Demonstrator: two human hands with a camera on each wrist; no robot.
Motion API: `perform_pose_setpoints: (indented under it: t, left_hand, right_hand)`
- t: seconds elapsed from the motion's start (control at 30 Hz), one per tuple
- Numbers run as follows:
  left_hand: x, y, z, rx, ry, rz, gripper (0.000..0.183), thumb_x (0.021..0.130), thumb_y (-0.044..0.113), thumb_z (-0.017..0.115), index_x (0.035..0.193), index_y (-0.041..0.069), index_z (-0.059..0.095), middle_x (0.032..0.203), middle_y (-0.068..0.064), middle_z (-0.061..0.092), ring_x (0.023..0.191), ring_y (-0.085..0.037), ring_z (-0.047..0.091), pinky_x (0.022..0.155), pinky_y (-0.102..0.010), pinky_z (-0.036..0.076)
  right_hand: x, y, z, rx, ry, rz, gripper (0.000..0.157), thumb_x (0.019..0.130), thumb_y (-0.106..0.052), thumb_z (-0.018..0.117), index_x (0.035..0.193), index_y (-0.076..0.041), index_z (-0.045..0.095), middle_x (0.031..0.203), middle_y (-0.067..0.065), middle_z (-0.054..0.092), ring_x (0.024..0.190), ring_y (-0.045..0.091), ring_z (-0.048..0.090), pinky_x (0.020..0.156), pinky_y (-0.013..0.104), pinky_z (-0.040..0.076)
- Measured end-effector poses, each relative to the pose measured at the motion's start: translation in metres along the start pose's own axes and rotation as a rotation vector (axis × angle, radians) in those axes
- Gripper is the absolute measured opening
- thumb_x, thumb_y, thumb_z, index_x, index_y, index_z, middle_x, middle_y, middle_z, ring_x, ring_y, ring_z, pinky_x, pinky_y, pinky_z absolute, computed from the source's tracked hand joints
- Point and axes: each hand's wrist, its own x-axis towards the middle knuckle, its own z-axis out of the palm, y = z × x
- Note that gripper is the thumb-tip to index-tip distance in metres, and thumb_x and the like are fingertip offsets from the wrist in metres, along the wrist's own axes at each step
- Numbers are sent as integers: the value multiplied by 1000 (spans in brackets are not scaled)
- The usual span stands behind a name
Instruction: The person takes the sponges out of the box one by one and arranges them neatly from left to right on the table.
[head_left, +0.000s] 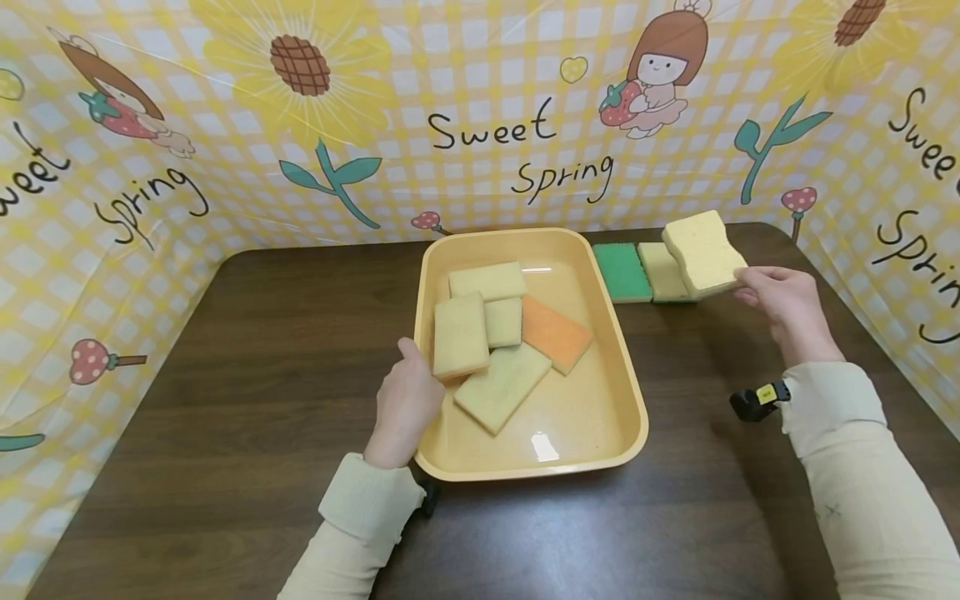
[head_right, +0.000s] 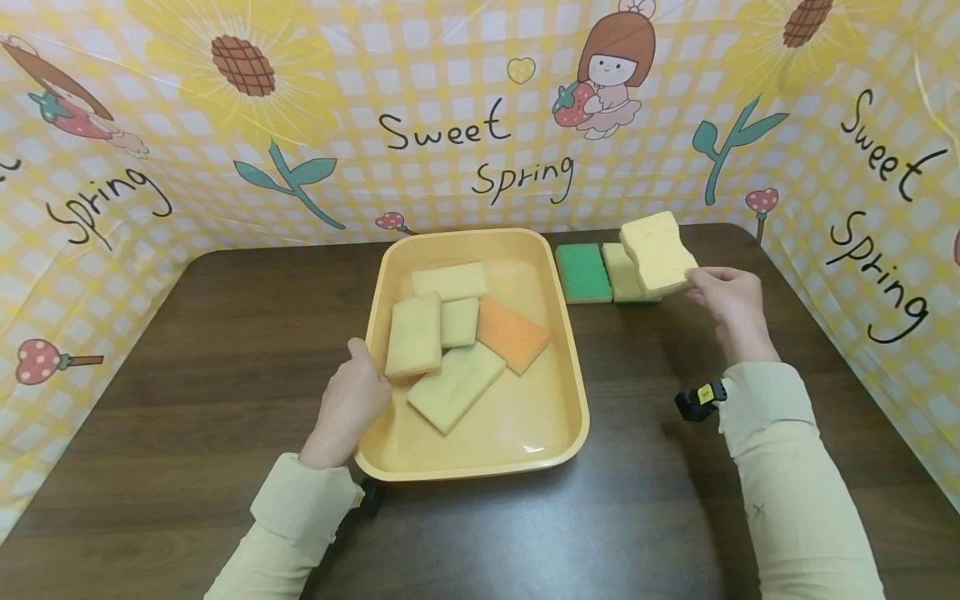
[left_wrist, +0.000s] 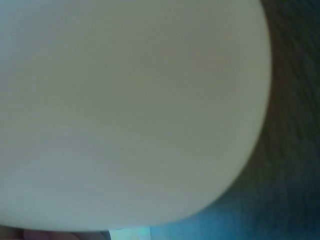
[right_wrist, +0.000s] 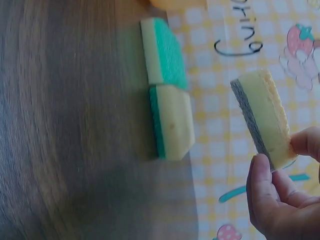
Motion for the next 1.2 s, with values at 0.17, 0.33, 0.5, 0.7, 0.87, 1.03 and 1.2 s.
perform_pose_setpoints:
  t: [0.17,0.33,0.5,0.7,0.87,1.03,1.2]
  left_hand:
    - [0,-1,0,0,5,2,31,84,2,46,111,-6,33,73,-23,59,58,-33,58,46,-39,40]
    - [1,-2,2,1,0,-1,33,84,2,46,113,-6,33,75,-24,60,59,-33,59,47,-40,41]
    - [1,-3,2,4,5,-1,33,84,2,47,112,-6,33,75,-24,60,60,-34,60,48,-41,42]
    - [1,-3,1,7,10,-2,32,84,2,47,112,-6,33,75,-24,60,61,-35,60,49,-41,42]
    - [1,-3,2,11,3,-5,34,84,2,47,114,-6,33,77,-24,61,62,-35,60,49,-42,43]
    - [2,-2,2,12,5,-6,36,84,3,47,116,-6,33,78,-24,62,63,-36,61,50,-42,43]
    - [1,-1,1,12,-1,-12,37,84,3,48,117,-6,32,79,-25,62,65,-37,62,50,-43,44]
  right_hand:
    - [6,6,-7,137,101,38,25,88,-11,61,64,-20,62,64,-14,60,56,-1,64,60,12,51]
    - [11,11,-14,156,214,118,29,87,-12,60,60,-20,60,55,-12,60,50,0,62,55,12,49]
    - [17,15,-20,152,272,172,32,86,-10,60,55,-19,58,54,-11,55,47,1,60,54,12,48]
    - [23,20,-20,51,331,238,31,85,-17,62,55,-21,56,67,-11,51,45,-2,58,62,9,42]
    - [26,22,-17,-13,357,249,37,85,-18,59,49,-22,54,76,-8,49,43,-4,57,54,9,43]
    - [27,22,-16,-44,356,250,41,85,-18,59,44,-24,53,52,-15,45,41,-3,55,51,9,40]
    - [27,23,-16,-131,349,258,46,86,-21,58,41,-28,51,45,-17,47,39,-5,52,50,10,40]
